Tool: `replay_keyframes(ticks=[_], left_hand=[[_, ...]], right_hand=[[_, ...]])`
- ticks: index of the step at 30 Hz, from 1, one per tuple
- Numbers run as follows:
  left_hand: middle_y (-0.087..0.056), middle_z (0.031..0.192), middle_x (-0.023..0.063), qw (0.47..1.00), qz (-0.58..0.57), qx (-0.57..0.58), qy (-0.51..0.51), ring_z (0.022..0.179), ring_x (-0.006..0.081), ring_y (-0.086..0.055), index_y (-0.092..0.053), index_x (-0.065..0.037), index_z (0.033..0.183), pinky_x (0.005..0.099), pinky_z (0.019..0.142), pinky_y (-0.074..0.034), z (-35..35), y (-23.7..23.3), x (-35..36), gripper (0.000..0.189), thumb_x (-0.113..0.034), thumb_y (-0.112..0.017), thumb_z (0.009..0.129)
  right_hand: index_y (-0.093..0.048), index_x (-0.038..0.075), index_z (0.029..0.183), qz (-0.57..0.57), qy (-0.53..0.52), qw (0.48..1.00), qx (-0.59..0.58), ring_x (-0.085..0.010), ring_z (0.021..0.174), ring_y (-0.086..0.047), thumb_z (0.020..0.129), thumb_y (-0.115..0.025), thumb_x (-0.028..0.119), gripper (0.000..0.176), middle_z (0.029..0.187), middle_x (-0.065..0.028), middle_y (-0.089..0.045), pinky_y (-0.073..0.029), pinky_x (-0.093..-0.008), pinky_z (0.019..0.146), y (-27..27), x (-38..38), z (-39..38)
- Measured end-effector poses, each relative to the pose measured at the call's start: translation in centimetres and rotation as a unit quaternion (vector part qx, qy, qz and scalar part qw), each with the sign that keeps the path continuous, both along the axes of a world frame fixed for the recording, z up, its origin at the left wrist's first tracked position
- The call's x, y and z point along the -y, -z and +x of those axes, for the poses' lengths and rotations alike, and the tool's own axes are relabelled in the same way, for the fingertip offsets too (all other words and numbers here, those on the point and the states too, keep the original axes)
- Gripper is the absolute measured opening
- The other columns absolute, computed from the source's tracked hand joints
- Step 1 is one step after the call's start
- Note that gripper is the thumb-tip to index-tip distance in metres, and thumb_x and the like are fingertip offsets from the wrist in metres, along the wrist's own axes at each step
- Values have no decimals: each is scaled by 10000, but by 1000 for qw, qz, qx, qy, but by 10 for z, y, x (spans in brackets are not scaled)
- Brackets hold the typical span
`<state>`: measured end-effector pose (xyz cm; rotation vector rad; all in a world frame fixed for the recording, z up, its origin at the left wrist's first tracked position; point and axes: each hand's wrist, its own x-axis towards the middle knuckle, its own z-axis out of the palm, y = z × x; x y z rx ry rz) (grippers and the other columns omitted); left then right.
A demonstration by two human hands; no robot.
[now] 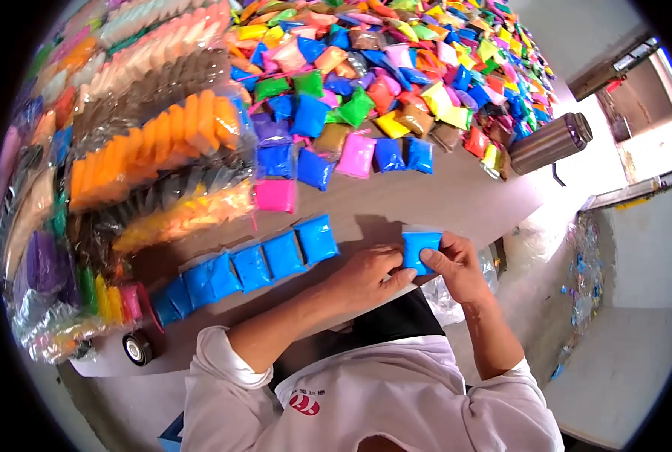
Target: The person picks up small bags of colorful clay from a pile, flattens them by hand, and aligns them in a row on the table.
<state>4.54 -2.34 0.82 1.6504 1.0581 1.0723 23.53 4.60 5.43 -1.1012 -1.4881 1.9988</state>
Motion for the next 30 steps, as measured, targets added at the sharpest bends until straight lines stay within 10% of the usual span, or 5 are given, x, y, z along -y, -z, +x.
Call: replay_keyframes(ticks=[10,15,25,30], left_hand=[[-621,1006,173,996,-42,-79,5,971,369,-586,-607,11,989,468,869,-464,1,2,3,227,-204,-545,953],[-596,927,107,978,164,-129,-32,925,295,-571,-609,-7,824,421,871,-453,10,11,8,110,-116,-609,838],[-598,919,142,973,165,-142,-77,921,313,-582,-623,1,817,425,860,-465,20,26,12,192,-173,-586,892],[-621,838,156,980,113,-160,-29,873,325,-604,-637,-3,816,437,814,-468,15,19,13,196,-180,-581,878]], right_hand=[[-652,-5,1089,83,12,996,31,-81,784,-604,929,-661,167,235,911,-14,-669,-508,-240,700,4,-18,4],[-637,4,1000,159,29,984,73,-59,752,-545,930,-619,76,102,847,28,-623,-435,-230,668,0,-40,-23],[-605,-2,895,189,-155,958,149,-55,649,-458,902,-690,109,140,725,33,-530,-385,-258,555,22,-36,-94],[-601,-2,1009,271,-154,927,209,-165,701,-554,853,-725,134,242,773,-77,-601,-461,-325,628,24,-29,-101]])
